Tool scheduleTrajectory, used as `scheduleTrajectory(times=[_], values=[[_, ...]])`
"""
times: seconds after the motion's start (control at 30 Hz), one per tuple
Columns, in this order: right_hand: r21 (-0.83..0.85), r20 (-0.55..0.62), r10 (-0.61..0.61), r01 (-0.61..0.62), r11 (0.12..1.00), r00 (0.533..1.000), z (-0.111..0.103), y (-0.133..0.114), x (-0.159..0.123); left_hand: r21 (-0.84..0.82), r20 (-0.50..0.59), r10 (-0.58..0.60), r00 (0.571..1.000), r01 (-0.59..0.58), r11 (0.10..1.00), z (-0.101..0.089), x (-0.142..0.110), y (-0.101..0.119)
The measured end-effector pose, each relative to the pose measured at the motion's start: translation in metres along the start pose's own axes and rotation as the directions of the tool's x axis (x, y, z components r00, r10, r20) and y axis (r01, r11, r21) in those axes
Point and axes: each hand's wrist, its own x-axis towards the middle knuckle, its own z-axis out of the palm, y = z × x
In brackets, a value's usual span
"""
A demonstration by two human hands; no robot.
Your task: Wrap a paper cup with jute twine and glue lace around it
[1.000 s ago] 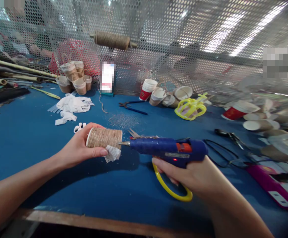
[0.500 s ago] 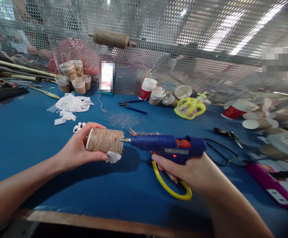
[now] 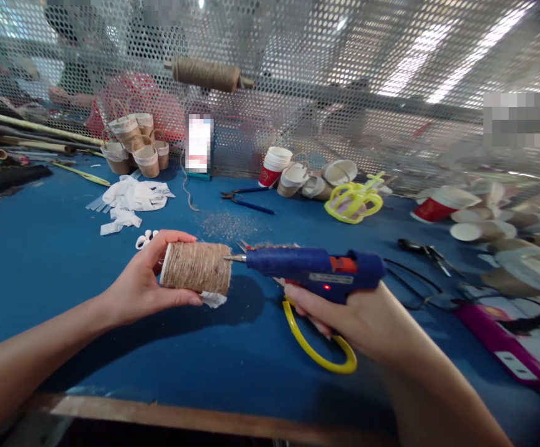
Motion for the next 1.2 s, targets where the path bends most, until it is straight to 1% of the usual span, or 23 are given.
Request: scheduleTrajectory(times=[0.1, 0.27, 0.43, 0.57, 0.77, 0.87, 0.97, 1.13, 1.2], values=[[-0.002, 0.007, 0.006, -0.006, 1.000, 1.000, -0.0017, -0.0007, 0.0006, -0.005, -0.012, 0.009, 1.000, -0.010, 1.000, -0.0004, 0.0004, -0.0003], [-0.002, 0.016, 0.059, -0.059, 0.998, 0.998, -0.0006, 0.0001, -0.0032, -0.086, 0.007, -0.062, 0.998, 0.062, 0.994, -0.0008, 0.0031, -0.0003], [0.014, 0.013, 0.014, -0.015, 1.000, 1.000, -0.0011, 0.0006, -0.0007, -0.134, 0.044, -0.084, 0.995, 0.089, 0.987, -0.0002, 0.0031, -0.0005], [0.010, 0.011, -0.019, 0.019, 1.000, 1.000, -0.0021, 0.0014, 0.0004, -0.140, 0.033, -0.050, 0.998, 0.054, 0.989, 0.0003, 0.0022, -0.0029], [-0.003, 0.031, 0.044, -0.044, 0.999, 0.999, -0.0011, 0.0009, -0.0021, -0.155, 0.032, 0.016, 0.999, -0.011, 0.988, 0.0008, 0.0028, -0.0066], [-0.023, 0.040, 0.016, -0.015, 1.000, 0.999, -0.0024, -0.0005, 0.0005, -0.127, 0.026, 0.032, 0.999, -0.028, 0.992, 0.0003, 0.0018, -0.0064], [-0.040, 0.046, -0.002, 0.003, 0.999, 0.999, -0.0036, -0.0012, 0.0019, -0.112, 0.024, 0.038, 0.999, -0.035, 0.993, -0.0003, 0.0008, -0.0062], [-0.011, 0.060, 0.066, -0.065, 0.998, 0.996, -0.0018, 0.0009, -0.0017, -0.155, 0.014, 0.023, 1.000, -0.020, 0.988, 0.0001, 0.0020, -0.0071], [-0.007, 0.064, 0.071, -0.071, 0.997, 0.995, -0.0010, 0.0012, -0.0025, -0.181, 0.020, 0.010, 1.000, -0.006, 0.984, 0.0005, 0.0028, -0.0073]])
